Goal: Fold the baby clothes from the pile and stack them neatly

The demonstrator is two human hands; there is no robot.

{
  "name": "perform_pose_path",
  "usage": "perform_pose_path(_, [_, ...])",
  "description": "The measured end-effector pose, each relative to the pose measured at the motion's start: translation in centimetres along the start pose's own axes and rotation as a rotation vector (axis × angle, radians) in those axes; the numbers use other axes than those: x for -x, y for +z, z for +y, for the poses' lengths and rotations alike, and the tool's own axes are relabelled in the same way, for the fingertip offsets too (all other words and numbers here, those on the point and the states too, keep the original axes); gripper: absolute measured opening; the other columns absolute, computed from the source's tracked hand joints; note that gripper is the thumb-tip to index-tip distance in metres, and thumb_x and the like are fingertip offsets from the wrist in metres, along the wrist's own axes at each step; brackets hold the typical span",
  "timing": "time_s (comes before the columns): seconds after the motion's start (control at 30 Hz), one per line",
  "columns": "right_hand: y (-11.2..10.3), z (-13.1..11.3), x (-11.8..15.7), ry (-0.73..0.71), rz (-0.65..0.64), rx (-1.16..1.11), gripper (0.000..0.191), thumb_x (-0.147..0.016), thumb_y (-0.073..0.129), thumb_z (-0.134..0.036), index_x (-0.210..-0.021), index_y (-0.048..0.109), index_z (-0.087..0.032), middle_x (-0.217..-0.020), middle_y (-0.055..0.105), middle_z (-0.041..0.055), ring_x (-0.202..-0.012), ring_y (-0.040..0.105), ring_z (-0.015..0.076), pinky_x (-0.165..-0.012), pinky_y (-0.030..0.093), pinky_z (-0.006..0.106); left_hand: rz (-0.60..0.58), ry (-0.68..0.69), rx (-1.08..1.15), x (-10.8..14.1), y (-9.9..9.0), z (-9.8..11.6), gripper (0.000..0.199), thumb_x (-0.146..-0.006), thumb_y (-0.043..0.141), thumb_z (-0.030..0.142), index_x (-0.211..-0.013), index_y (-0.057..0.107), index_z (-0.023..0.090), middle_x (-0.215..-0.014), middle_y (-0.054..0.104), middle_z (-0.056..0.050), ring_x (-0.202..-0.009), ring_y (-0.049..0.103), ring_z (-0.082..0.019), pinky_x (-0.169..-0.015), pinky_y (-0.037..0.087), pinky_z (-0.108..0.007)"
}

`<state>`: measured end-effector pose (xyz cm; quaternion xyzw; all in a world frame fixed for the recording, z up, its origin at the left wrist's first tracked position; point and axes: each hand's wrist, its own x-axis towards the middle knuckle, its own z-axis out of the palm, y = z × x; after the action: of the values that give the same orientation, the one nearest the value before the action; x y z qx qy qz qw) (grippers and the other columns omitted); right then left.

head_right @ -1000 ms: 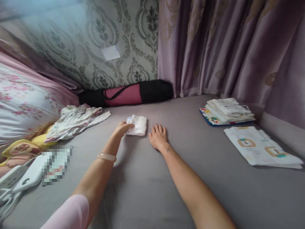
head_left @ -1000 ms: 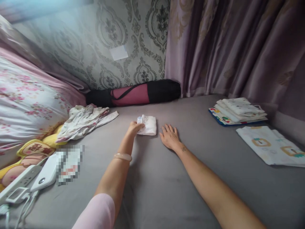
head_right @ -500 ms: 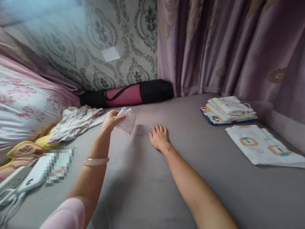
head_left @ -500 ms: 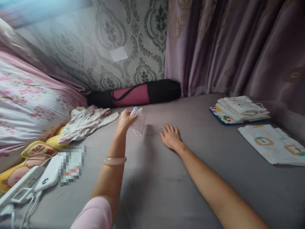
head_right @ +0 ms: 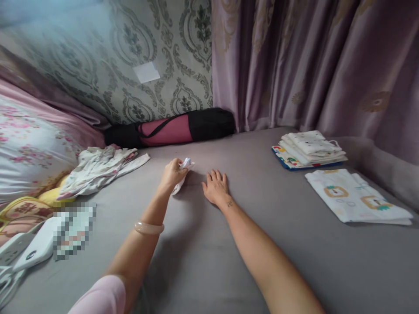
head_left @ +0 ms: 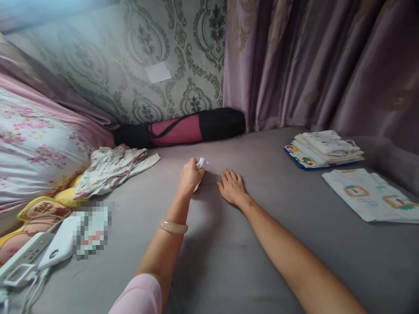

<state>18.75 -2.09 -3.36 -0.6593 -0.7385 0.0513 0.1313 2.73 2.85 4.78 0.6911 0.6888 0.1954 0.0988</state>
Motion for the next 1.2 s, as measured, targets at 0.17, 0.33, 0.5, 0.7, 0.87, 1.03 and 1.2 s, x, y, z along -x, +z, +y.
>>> perform_pose_path(0.17, [-0.1, -0.1, 0.0, 0.003, -0.007, -0.013, 0.054, -0.099, 0.031, -0.038, -0.144, 0.042, -0.009, -0.153, 0.035, 0.0164, -0.142, 0.026, 0.0318, -0.114, 0.014, 0.052, -0.089, 0.0, 0.253, -0.3, 0.6, 0.7, 0.04, -0.081, 0.064, 0.043, -0.11, 0.06, 0.014, -0.098, 0.071, -0.012, -0.091, 0.066, -0.024, -0.073, 0.046, -0.027])
perform_pose_path(0.33, [-0.1, 0.2, -0.2, 0.027, 0.021, -0.057, 0.048, -0.096, 0.031, -0.018, -0.141, 0.045, -0.008, -0.15, 0.041, 0.0152, -0.141, 0.03, 0.0281, -0.115, 0.016, 0.047, -0.059, 0.021, 0.271, -0.6, 0.5, 0.7, 0.029, -0.09, 0.052, 0.036, -0.104, 0.065, 0.014, -0.098, 0.072, -0.012, -0.091, 0.067, -0.021, -0.079, 0.049, -0.029])
perform_pose_path(0.5, [0.1, 1.0, -0.9, 0.131, 0.148, -0.116, 0.047, -0.088, 0.032, -0.004, -0.128, 0.056, -0.007, -0.135, 0.056, 0.0162, -0.125, 0.049, 0.023, -0.107, 0.03, 0.033, -0.074, 0.166, 0.146, -0.5, 1.8, -0.8, 0.025, -0.09, 0.046, 0.019, -0.107, 0.065, 0.017, -0.106, 0.071, -0.012, -0.1, 0.066, -0.022, -0.087, 0.049, -0.033])
perform_pose_path(0.7, [0.6, 1.6, -1.5, 0.239, 0.438, -0.16, 0.039, -0.095, 0.032, -0.017, -0.126, 0.055, -0.009, -0.137, 0.054, 0.0166, -0.129, 0.045, 0.0271, -0.111, 0.022, 0.047, -0.109, 0.709, -0.043, 0.5, 4.1, -1.0, 0.036, -0.09, 0.051, 0.023, -0.124, 0.056, 0.017, -0.137, 0.055, -0.014, -0.135, 0.043, -0.027, -0.111, 0.035, -0.047])
perform_pose_path(0.87, [0.8, 1.6, -1.5, 0.253, 0.463, -0.179, 0.04, -0.097, 0.032, -0.024, -0.125, 0.055, -0.007, -0.136, 0.054, 0.0192, -0.127, 0.046, 0.0285, -0.108, 0.025, 0.047, 0.091, 0.621, -0.186, 1.9, 5.6, 0.4, 0.052, -0.099, 0.032, 0.039, -0.14, 0.042, 0.009, -0.152, 0.037, -0.017, -0.147, 0.017, -0.031, -0.119, 0.014, -0.053])
perform_pose_path(1.03, [1.0, 1.8, -1.6, 0.27, 0.446, -0.181, 0.043, -0.098, 0.032, -0.03, -0.126, 0.054, -0.006, -0.135, 0.054, 0.0205, -0.126, 0.047, 0.0291, -0.107, 0.027, 0.044, -0.151, 0.682, -0.283, 2.8, 7.4, -0.6, 0.065, -0.099, 0.025, 0.051, -0.143, 0.038, 0.005, -0.152, 0.035, -0.021, -0.145, 0.026, -0.029, -0.118, 0.022, -0.045])
perform_pose_path(1.2, [1.4, 2.0, -1.8, 0.274, 0.424, -0.166, 0.044, -0.099, 0.033, -0.033, -0.126, 0.054, -0.005, -0.133, 0.055, 0.0213, -0.123, 0.049, 0.029, -0.104, 0.03, 0.041, -0.168, 0.719, -0.311, 2.9, 7.3, -1.1, 0.069, -0.099, 0.021, 0.054, -0.144, 0.038, 0.005, -0.153, 0.032, -0.022, -0.145, 0.025, -0.03, -0.118, 0.021, -0.046])
